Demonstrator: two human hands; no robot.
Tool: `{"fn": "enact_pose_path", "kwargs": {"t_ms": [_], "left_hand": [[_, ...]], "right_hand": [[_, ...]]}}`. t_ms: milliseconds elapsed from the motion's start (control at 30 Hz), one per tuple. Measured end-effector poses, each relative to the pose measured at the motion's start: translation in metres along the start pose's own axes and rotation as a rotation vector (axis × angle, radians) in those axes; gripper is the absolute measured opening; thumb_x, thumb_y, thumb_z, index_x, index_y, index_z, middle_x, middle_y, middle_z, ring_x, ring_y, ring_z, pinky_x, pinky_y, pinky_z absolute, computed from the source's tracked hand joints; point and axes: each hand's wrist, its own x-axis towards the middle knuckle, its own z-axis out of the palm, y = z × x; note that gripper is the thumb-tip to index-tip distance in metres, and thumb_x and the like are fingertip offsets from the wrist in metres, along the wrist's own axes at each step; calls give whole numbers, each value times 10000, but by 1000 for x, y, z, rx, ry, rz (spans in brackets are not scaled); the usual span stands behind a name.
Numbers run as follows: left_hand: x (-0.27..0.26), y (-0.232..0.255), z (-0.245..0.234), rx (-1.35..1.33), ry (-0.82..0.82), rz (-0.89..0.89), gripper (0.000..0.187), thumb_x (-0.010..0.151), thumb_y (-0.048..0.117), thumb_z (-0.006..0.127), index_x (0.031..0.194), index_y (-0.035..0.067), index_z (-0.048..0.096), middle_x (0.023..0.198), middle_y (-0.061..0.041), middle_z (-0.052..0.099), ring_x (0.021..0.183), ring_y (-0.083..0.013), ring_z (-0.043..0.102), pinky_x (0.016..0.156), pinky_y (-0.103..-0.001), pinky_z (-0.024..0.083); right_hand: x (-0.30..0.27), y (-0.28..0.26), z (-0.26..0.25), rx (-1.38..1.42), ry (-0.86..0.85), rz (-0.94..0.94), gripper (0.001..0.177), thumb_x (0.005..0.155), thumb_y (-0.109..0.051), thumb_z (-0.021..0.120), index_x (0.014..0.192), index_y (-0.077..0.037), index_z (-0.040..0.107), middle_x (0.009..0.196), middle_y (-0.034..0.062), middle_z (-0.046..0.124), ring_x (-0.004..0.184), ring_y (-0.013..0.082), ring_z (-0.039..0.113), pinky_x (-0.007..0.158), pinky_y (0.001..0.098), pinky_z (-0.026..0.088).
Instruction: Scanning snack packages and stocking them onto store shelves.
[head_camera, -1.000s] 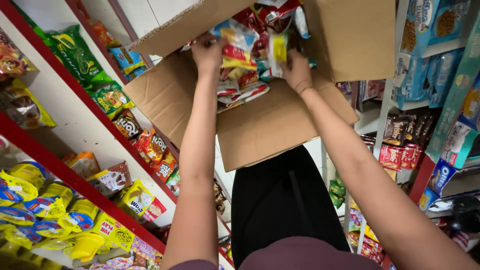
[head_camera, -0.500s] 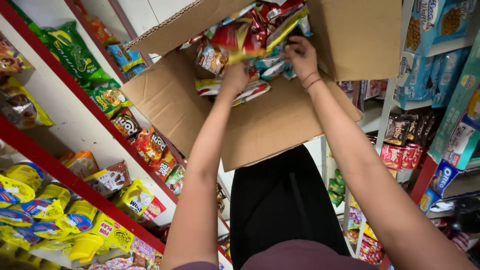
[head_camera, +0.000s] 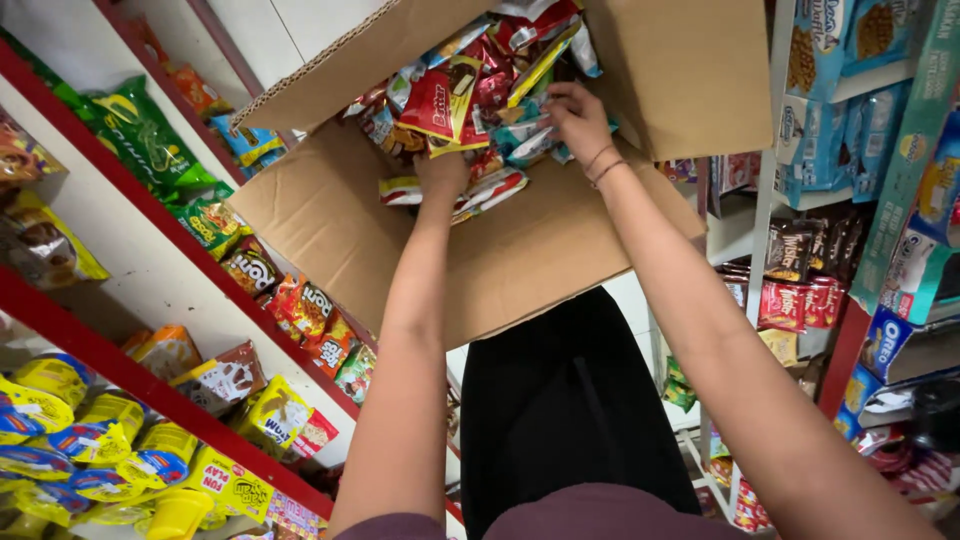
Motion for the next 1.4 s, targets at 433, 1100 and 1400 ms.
{"fn": "enact_pose_path", "kwargs": {"t_ms": [433,1100,1400], "left_hand": [[-193,69,-217,-381,350,395,140,936,37,642,1044,-21,575,916,-271,685,802,-436,697,711,-479,553],[-383,306,-269,-956,-590,679,179,929,-17,703,1089,-9,623,1026,-107,745,893,-143,727,806,-311,615],[-423,437,-108,-233,-778,1064,151,1043,89,640,952,-29,616,831,-129,741,773,-173,720,716,-314,584]], "right_hand": [[-82,-105,12,-146,-18,-403,246,1068,-60,656,1309,-9,648,1133,73,714,992,121,678,866,264,559],[-472,-181,-121,497,285,-385,153,962,-24,735,1089,58,718,969,105,743,750,131,643,644,286,534],[-604,-48,-121,1071,955,-624,261,994,-6,648,1246,46,608,1158,144,716,1028,229,714,928,397,601]]}}
